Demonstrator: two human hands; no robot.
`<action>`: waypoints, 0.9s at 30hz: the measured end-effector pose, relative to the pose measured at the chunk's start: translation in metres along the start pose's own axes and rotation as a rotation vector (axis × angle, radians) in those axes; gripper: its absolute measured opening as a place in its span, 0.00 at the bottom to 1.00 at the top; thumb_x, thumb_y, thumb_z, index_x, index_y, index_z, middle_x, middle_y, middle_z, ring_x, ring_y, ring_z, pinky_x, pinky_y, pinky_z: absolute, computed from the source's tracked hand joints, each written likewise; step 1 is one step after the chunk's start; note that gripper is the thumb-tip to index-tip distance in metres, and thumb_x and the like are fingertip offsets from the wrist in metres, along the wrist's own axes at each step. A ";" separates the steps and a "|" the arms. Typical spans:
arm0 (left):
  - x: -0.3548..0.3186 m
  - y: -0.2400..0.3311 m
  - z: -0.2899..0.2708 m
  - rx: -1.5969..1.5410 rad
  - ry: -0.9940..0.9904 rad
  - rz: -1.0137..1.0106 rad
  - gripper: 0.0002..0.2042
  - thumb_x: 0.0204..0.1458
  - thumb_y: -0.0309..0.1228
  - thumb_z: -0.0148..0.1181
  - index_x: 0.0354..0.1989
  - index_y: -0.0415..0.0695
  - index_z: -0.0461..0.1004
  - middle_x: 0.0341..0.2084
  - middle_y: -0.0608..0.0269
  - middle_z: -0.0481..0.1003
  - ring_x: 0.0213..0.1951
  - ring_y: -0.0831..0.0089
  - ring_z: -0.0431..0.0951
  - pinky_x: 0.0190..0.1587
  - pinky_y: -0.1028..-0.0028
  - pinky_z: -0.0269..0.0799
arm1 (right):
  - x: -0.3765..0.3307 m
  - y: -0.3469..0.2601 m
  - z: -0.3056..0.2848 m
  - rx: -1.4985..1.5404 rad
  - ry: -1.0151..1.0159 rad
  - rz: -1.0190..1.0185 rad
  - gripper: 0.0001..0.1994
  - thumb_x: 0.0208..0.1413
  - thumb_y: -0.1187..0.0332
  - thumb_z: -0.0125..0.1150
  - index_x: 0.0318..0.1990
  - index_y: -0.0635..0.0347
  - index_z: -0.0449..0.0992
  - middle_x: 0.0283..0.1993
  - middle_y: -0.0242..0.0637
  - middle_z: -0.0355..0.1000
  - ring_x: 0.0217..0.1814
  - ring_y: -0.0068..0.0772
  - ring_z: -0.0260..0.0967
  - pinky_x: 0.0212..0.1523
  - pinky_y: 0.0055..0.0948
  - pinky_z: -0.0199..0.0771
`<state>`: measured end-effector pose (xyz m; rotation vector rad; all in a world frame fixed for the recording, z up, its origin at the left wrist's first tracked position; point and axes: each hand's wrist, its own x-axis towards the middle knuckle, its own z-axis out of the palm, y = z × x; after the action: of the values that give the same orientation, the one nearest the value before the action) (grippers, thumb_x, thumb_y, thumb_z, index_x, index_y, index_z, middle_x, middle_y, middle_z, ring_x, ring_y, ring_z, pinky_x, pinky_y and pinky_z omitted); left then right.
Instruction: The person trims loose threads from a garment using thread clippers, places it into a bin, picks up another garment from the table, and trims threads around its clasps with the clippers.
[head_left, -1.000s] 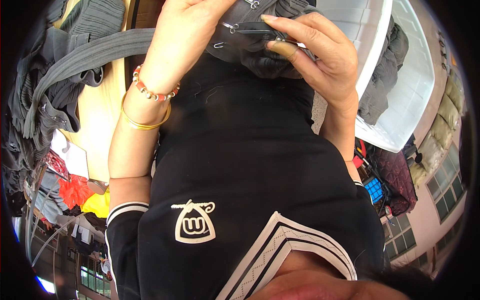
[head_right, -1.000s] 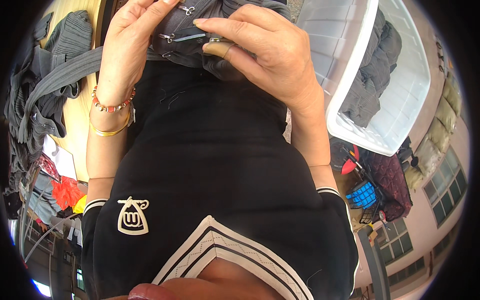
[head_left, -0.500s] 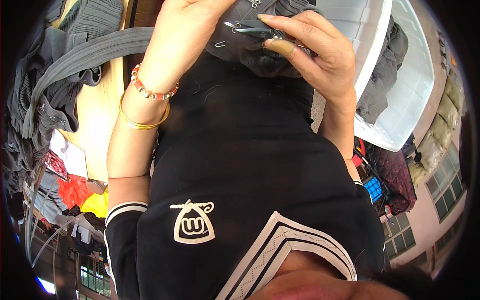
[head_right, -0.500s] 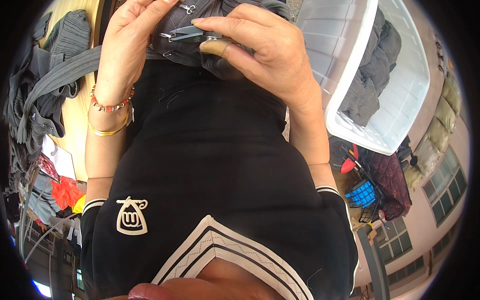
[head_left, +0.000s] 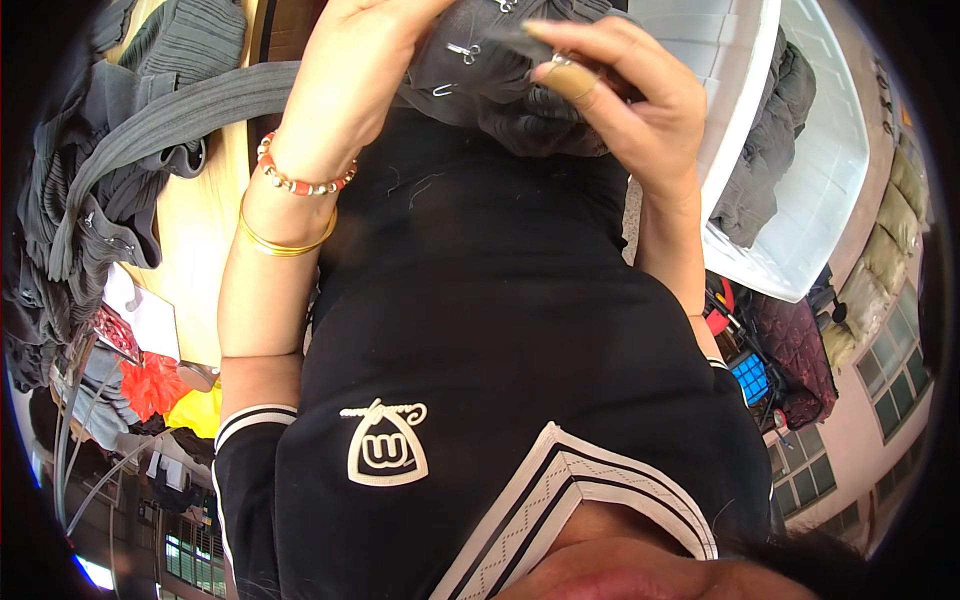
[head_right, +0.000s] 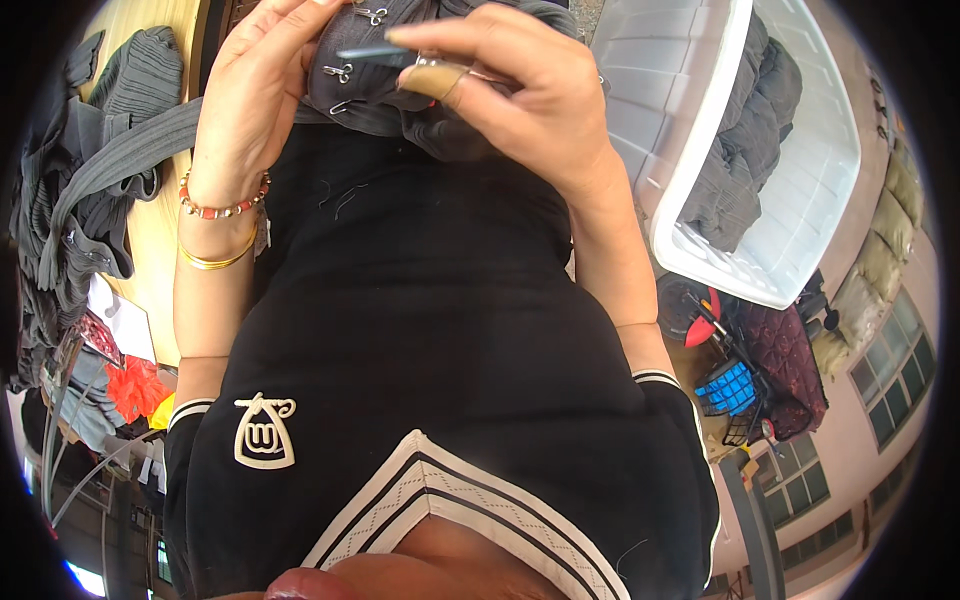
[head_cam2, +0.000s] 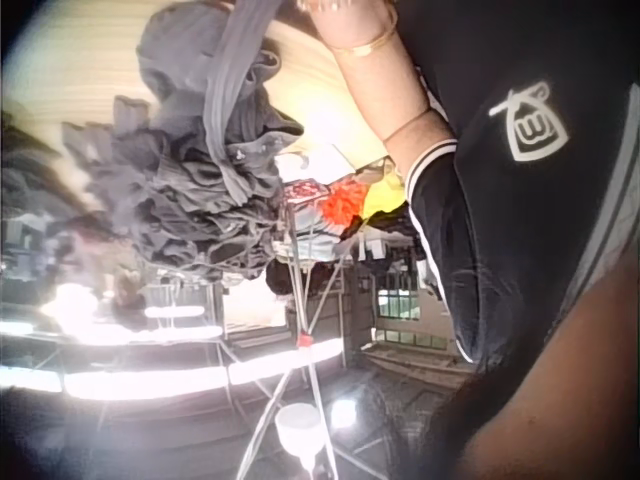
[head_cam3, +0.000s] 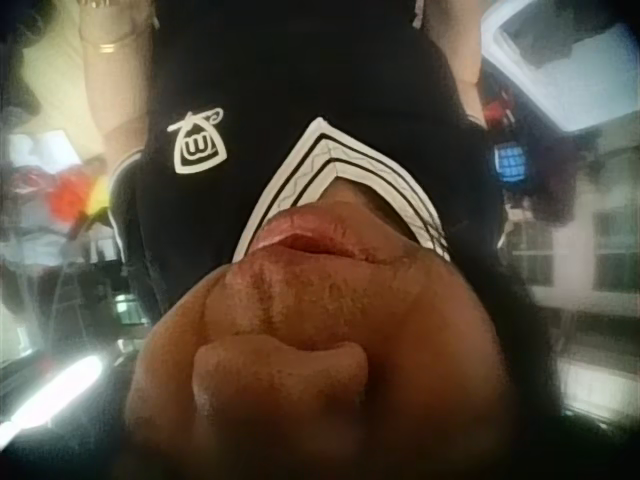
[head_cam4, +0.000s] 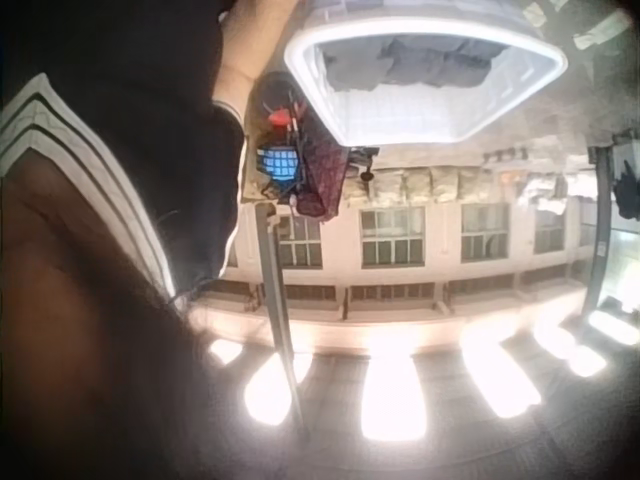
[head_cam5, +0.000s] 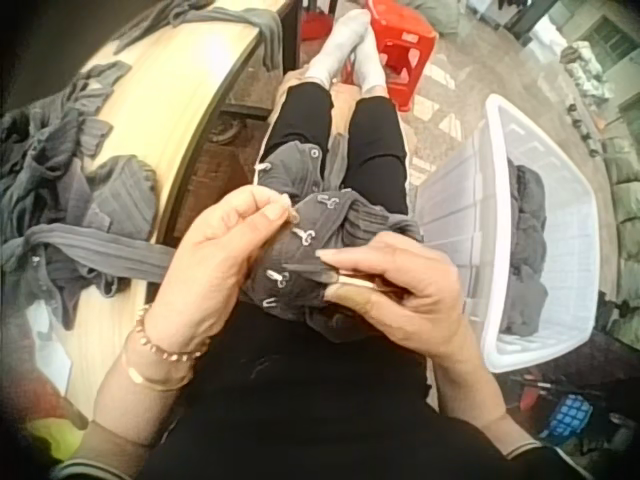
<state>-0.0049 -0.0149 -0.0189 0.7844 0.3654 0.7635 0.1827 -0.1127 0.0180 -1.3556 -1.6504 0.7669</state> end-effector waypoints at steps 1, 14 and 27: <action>0.003 -0.008 -0.012 -0.280 -0.240 0.143 0.08 0.65 0.33 0.51 0.41 0.42 0.73 0.32 0.69 0.76 0.33 0.84 0.74 0.37 0.84 0.70 | 0.004 0.004 0.007 0.090 0.100 -0.019 0.16 0.46 0.79 0.70 0.46 0.65 0.81 0.29 0.30 0.71 0.28 0.17 0.64 0.28 0.16 0.62; -0.002 0.022 -0.005 0.332 0.146 -0.256 0.19 0.68 0.39 0.42 0.57 0.38 0.68 0.41 0.58 0.79 0.40 0.77 0.79 0.45 0.78 0.71 | 0.031 0.037 0.010 0.793 0.118 0.414 0.03 0.59 0.76 0.62 0.34 0.64 0.75 0.30 0.27 0.74 0.30 0.14 0.69 0.31 0.16 0.70; -0.009 0.042 0.019 0.492 -0.010 -0.169 0.24 0.59 0.25 0.57 0.65 0.36 0.63 0.45 0.61 0.78 0.47 0.79 0.76 0.55 0.79 0.67 | 0.029 0.028 -0.025 0.793 0.334 0.415 0.03 0.60 0.74 0.62 0.36 0.65 0.76 0.32 0.31 0.76 0.34 0.19 0.73 0.36 0.19 0.74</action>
<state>-0.0205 -0.0114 0.0251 1.2005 0.6151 0.5128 0.2163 -0.0794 0.0122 -1.1473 -0.6710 1.1947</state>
